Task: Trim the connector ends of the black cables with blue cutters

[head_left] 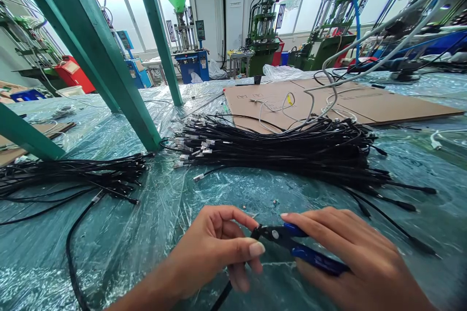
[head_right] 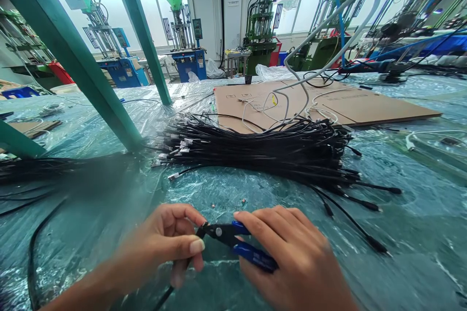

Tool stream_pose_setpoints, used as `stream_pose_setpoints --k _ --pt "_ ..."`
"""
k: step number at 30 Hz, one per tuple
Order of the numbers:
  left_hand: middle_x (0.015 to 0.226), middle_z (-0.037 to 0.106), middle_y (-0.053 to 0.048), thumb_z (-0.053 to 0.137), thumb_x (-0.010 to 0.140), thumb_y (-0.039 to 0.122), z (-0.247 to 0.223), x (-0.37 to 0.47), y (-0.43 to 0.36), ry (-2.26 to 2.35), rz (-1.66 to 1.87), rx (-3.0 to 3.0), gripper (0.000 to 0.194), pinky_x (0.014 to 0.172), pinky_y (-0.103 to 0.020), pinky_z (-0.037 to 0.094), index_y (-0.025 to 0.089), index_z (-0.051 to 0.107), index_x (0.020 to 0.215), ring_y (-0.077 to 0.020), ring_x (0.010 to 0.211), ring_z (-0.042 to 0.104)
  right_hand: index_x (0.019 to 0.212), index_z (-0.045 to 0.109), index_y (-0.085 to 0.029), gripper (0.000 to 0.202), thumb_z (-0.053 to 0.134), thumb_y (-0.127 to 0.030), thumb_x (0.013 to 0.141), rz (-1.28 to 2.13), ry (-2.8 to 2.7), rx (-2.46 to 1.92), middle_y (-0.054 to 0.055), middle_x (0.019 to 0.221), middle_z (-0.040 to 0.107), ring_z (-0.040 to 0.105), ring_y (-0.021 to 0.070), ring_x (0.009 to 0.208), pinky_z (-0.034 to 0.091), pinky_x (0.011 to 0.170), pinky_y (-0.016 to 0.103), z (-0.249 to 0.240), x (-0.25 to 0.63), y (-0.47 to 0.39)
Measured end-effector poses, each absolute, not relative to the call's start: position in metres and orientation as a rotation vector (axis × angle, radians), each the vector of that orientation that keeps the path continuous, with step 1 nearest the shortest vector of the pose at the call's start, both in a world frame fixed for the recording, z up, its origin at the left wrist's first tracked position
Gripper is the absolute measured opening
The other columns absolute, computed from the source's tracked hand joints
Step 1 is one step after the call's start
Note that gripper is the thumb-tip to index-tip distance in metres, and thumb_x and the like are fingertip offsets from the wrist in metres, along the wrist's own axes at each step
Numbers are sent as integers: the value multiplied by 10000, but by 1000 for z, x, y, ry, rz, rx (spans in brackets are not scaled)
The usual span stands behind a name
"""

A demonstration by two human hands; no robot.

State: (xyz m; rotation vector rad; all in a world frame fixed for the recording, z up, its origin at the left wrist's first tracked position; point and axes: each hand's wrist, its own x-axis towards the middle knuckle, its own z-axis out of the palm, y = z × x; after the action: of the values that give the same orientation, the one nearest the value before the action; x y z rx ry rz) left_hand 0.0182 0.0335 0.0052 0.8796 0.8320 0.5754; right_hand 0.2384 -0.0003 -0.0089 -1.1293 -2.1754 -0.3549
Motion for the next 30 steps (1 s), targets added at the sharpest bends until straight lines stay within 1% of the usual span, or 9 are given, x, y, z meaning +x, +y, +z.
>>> stream_pose_setpoints --k 5,12,18,23,30 --pt "565 714 -10 820 671 251 5 18 33 831 565 874 267 354 -109 393 133 624 811 -66 355 577 1076 570 -221 293 564 -164 788 -358 -2219 -1109 -7 844 692 653 142 708 506 628 274 -10 241 -1" --pt "570 720 -11 814 677 236 5 18 34 828 568 870 262 350 -109 410 135 621 823 -66 350 578 979 620 -219 227 511 -128 801 -343 -2058 -1123 -14 796 678 644 122 695 496 635 249 -4 233 0" --pt "567 719 -6 809 683 218 4 18 33 815 577 863 248 349 -101 416 134 618 816 -60 348 578 989 614 -206 234 511 -116 799 -360 -2076 -1103 -11 803 664 627 108 713 480 663 249 -5 234 0" --pt "552 714 -2 814 675 220 5 18 33 822 571 859 250 340 -95 405 134 616 803 -56 339 570 983 617 -201 230 508 -121 796 -373 -2093 -1108 -5 794 664 627 114 716 476 661 255 -6 232 1" --pt "549 709 -5 820 657 225 8 19 34 855 568 882 251 338 -103 414 127 627 785 -58 342 567 969 623 -220 233 506 -127 791 -325 -2090 -1111 -17 783 680 642 120 686 486 628 248 -7 233 -1"
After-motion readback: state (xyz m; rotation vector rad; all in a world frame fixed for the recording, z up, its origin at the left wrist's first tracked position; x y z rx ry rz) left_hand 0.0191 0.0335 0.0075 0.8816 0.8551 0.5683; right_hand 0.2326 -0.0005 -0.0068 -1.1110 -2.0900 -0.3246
